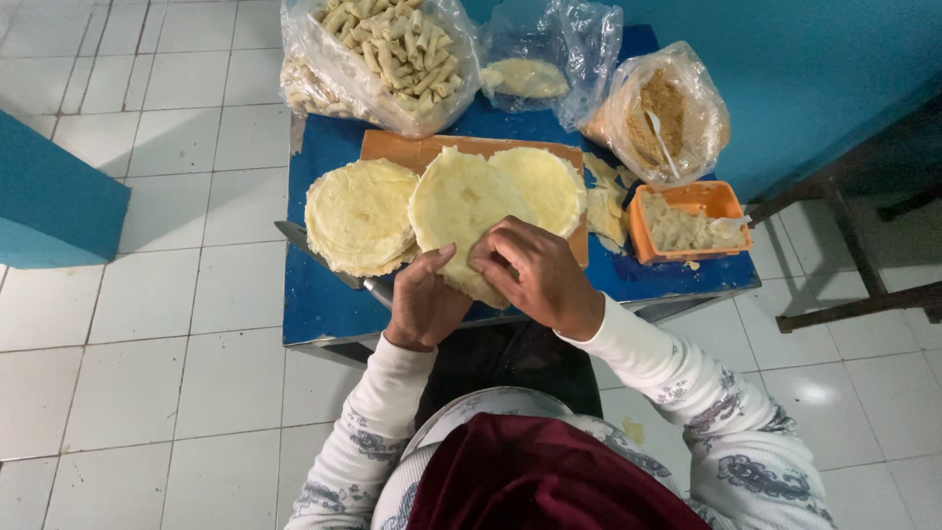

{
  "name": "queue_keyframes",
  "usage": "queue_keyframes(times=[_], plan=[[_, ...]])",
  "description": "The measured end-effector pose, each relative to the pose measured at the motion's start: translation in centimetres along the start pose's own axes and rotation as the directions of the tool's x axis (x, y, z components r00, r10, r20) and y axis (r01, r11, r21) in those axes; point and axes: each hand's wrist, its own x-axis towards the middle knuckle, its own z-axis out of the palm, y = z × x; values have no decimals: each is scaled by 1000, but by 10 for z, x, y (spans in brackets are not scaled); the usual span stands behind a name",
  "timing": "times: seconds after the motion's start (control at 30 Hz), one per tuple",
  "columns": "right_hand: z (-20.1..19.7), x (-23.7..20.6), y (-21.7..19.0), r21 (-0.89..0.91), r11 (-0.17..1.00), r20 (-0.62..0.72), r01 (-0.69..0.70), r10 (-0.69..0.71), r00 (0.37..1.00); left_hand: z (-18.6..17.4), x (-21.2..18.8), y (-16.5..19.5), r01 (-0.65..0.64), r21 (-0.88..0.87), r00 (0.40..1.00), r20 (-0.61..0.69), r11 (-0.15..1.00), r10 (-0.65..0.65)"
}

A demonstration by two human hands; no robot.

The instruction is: The person sits at a small blue table and first pinches small pieces from dough scraps, then handles large round flat dough discs, peeling thin layers off them by hand and stacking the layers into a pile. A container with brown filling and a spoon sits on the table, and a knife rests on a cutting board.

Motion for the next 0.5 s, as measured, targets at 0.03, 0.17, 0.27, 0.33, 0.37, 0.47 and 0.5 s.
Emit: queue_keyframes(times=[0.03,0.17,0.27,0.33,0.37,0.47,0.5], plan=[[0,0,1,43,999,2,-3,3,1000,0,-1,0,-1,-15,1000,-8,1000,0],[-1,-2,-3,71,997,11,9,-10,1000,0,1,-1,-20,-62,1000,11,998,21],[0,-2,-7,-24,997,-67,78,-80,995,-1,2,-3,-3,-54,1000,2,999,4],[0,-2,-8,-32,998,-56,46,-48,997,-2,1,-4,4,-31,1000,-5,1000,-4],[-1,-2,-8,-35,999,-48,29,-31,998,-2,1,-4,-1,-17,1000,0,1000,1],[-2,-2,-8,91,996,-28,17,-14,999,-3,0,-3,0,-21,998,58,1000,2],[-1,-2,-8,52,998,-44,36,-34,998,-3,0,-2,4,-30,997,83,1000,-1]])
